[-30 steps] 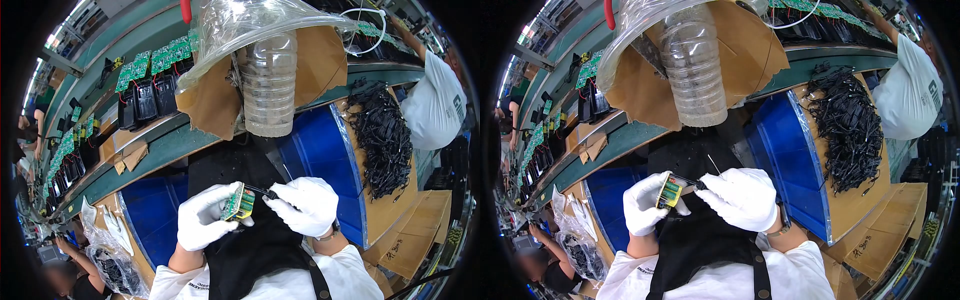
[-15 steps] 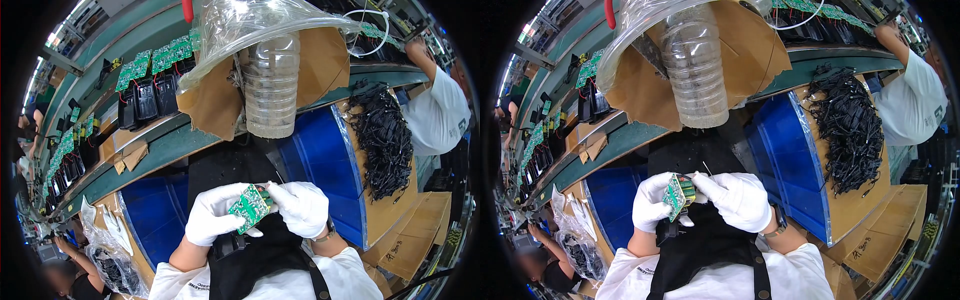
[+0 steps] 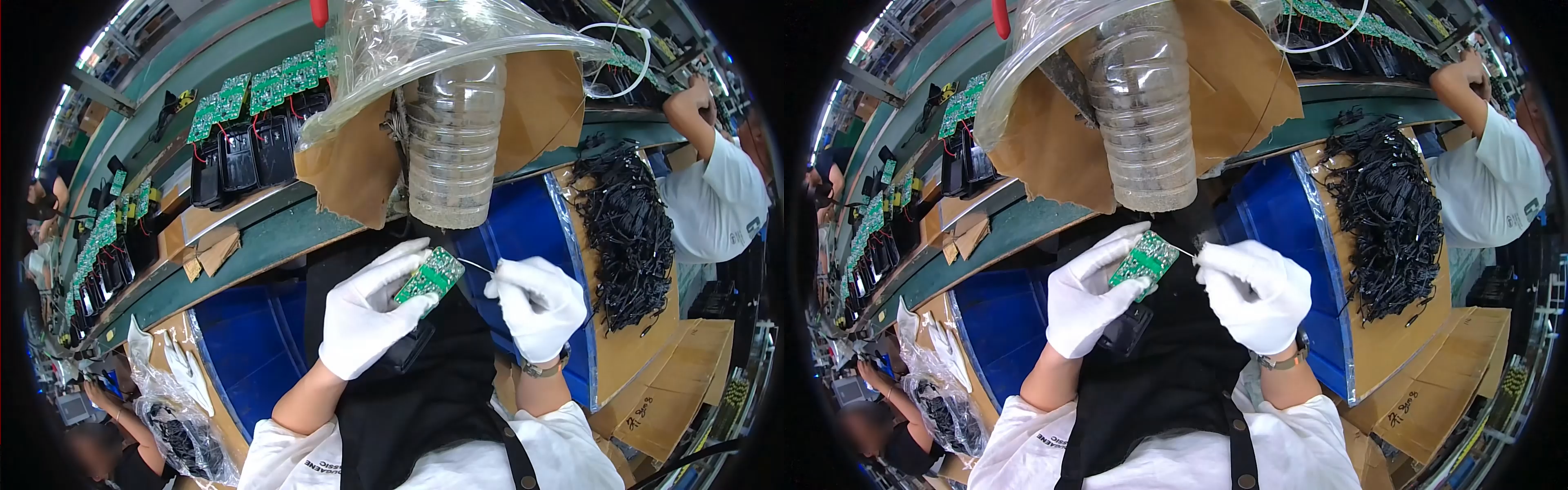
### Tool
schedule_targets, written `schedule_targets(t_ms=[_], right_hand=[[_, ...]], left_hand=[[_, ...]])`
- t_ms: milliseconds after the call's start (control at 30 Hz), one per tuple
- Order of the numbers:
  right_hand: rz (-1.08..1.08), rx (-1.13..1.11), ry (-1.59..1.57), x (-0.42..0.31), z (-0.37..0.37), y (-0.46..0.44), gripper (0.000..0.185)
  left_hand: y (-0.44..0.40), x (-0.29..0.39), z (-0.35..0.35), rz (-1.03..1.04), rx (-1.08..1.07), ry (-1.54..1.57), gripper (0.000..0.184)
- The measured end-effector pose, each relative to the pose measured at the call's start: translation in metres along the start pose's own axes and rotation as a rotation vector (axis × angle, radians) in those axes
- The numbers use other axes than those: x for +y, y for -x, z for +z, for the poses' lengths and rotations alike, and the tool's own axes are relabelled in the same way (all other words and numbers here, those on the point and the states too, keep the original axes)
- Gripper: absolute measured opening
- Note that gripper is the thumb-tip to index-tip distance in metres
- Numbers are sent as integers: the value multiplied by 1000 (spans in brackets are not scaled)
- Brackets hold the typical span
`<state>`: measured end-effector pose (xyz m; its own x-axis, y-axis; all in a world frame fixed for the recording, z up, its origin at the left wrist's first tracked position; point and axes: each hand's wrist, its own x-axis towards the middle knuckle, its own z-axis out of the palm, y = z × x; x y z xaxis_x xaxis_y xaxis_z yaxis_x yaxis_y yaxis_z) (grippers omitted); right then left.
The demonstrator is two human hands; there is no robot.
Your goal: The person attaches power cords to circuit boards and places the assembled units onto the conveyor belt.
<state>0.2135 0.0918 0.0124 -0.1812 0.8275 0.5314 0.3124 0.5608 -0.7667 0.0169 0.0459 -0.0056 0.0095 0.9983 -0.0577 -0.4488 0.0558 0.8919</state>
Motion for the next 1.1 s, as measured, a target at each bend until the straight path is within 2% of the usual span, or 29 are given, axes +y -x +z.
schedule_targets(t_ms=[133, 533, 700, 1100], right_hand=[[19, 72, 90, -1, 9, -10, 21], [7, 40, 91, -1, 15, -20, 20], [3, 48, 97, -1, 17, -21, 20], [-15, 27, 108, -5, 20, -26, 17]], left_hand=[[-7, -3, 2, 38, 5, -75, 46], [-11, -3, 5, 90, 36, -140, 44], [-10, 2, 8, 62, 71, -212, 49], [-11, 1, 4, 95, 35, -149, 43]])
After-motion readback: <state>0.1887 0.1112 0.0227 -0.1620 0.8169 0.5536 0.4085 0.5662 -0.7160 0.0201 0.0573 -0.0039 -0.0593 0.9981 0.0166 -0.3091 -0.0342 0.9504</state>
